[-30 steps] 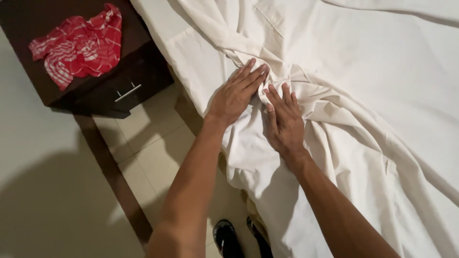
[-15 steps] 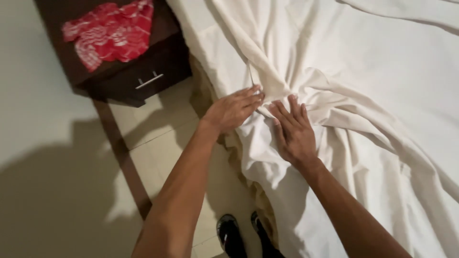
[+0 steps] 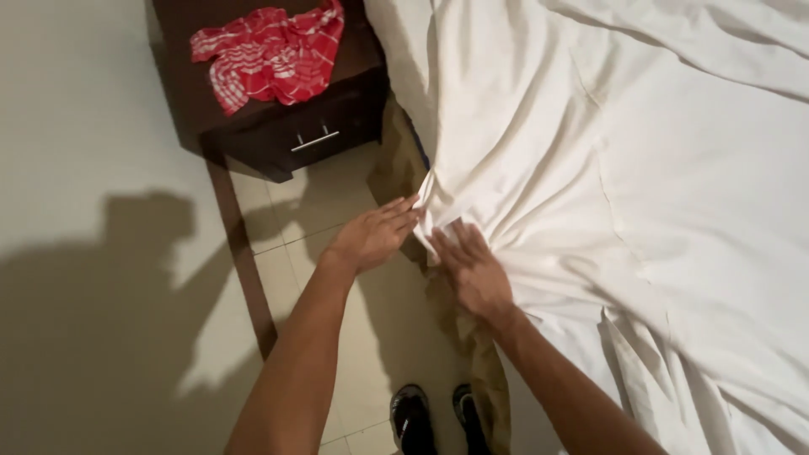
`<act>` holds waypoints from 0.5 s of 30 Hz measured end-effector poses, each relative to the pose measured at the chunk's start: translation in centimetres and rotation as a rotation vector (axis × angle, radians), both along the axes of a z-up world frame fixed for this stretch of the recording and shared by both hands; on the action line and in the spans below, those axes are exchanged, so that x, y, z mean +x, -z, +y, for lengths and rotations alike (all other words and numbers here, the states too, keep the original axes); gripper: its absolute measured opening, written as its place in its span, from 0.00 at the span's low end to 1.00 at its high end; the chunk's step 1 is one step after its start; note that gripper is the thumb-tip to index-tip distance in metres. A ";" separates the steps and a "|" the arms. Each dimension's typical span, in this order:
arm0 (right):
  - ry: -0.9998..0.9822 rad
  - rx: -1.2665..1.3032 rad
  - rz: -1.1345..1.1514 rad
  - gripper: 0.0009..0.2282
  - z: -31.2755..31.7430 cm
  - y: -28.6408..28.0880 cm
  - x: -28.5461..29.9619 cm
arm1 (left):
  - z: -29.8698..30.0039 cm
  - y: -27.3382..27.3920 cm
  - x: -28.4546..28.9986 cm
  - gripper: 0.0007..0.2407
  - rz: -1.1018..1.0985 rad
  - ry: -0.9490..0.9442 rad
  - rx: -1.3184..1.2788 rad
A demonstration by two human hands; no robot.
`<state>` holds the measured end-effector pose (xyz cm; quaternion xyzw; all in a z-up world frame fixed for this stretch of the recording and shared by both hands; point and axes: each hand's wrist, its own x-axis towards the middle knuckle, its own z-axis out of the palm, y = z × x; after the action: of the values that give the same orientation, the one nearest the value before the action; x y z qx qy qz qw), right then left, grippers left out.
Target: The person unfolds a white sheet on a bed and smooths it out by hand. They pull the fabric taut across the mattress and tuck the edges under the mattress at the corners and sides to secure it in place.
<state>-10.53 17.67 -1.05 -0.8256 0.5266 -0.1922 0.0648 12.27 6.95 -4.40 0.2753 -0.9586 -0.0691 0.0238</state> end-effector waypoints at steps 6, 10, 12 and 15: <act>-0.056 0.009 0.084 0.22 -1.0 1.6 1.5 | 0.9 2.0 2.0 0.25 -0.171 -0.015 -0.025; -0.054 0.058 0.057 0.20 -1.8 -1.4 1.4 | 0.4 -0.7 0.2 0.21 0.064 -0.074 -0.005; -0.006 0.072 -0.021 0.20 -3.3 -3.1 0.9 | -0.9 -3.2 -1.3 0.19 0.222 -0.133 -0.012; 0.085 0.071 -0.123 0.19 -7.3 -5.0 -1.3 | -3.8 -6.1 -4.4 0.16 0.454 -0.285 -0.021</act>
<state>-11.83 10.36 3.95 -0.7862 0.5627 -0.2263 0.1183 7.87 3.16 1.66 0.3847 -0.8809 -0.1148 0.2505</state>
